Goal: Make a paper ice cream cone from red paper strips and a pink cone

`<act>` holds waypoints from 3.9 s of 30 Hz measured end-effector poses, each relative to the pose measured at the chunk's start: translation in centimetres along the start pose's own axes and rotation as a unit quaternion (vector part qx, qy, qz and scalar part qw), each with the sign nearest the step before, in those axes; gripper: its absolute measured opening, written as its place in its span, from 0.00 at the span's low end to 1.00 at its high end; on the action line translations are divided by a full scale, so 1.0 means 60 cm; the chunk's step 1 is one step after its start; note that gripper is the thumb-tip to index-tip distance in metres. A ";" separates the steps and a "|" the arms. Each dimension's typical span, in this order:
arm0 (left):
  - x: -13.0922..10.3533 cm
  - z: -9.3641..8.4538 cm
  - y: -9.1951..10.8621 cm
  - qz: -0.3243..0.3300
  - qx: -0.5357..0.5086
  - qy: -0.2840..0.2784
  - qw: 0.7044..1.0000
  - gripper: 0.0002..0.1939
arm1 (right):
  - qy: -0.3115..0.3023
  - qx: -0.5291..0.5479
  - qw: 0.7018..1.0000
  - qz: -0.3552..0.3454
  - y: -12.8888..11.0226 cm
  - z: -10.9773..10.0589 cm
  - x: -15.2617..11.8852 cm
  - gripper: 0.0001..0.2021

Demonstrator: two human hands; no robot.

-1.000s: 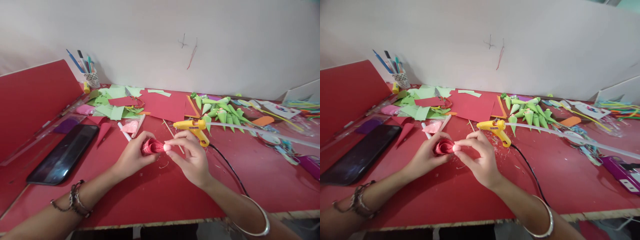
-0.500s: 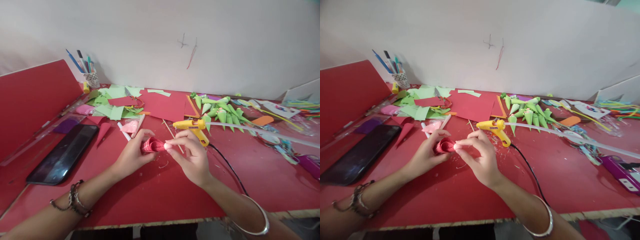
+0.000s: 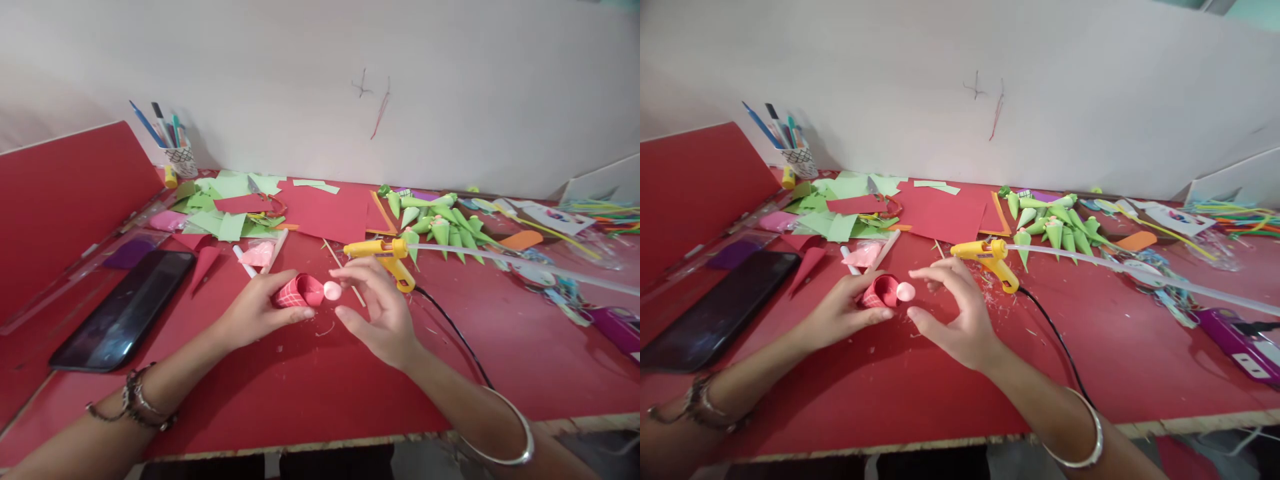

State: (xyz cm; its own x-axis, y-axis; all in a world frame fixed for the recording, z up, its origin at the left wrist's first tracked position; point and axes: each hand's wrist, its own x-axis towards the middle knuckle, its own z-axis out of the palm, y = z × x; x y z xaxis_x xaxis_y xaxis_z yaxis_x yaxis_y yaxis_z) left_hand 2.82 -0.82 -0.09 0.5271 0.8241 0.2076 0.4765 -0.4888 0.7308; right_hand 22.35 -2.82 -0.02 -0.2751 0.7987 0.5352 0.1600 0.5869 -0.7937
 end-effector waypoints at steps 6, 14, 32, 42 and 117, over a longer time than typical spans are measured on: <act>-0.002 -0.001 -0.005 0.012 -0.043 -0.083 0.996 0.16 | -0.035 0.052 0.998 -0.008 -0.003 -0.001 0.003 0.16; -0.004 -0.001 -0.007 0.012 -0.072 -0.101 0.992 0.16 | -0.024 0.024 0.999 -0.009 -0.007 -0.005 0.003 0.10; -0.002 0.000 -0.006 0.041 -0.101 -0.127 0.986 0.13 | -0.016 -0.002 1.000 -0.012 -0.008 -0.004 0.003 0.07; -0.001 -0.002 -0.005 0.034 -0.068 -0.123 0.990 0.14 | -0.008 -0.011 1.000 -0.020 -0.011 -0.005 0.002 0.06; -0.006 -0.002 -0.009 -0.014 -0.151 -0.097 0.984 0.21 | -0.007 -0.027 0.997 -0.071 -0.011 -0.001 -0.001 0.17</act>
State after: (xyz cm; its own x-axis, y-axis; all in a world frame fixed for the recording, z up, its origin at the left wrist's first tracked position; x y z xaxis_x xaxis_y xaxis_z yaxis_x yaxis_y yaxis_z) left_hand 2.26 -0.84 -0.47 0.6544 0.7521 0.0781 0.2781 -0.3354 0.9001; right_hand 22.33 -3.24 0.46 -0.3125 0.7058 0.6357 0.1685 0.6998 -0.6941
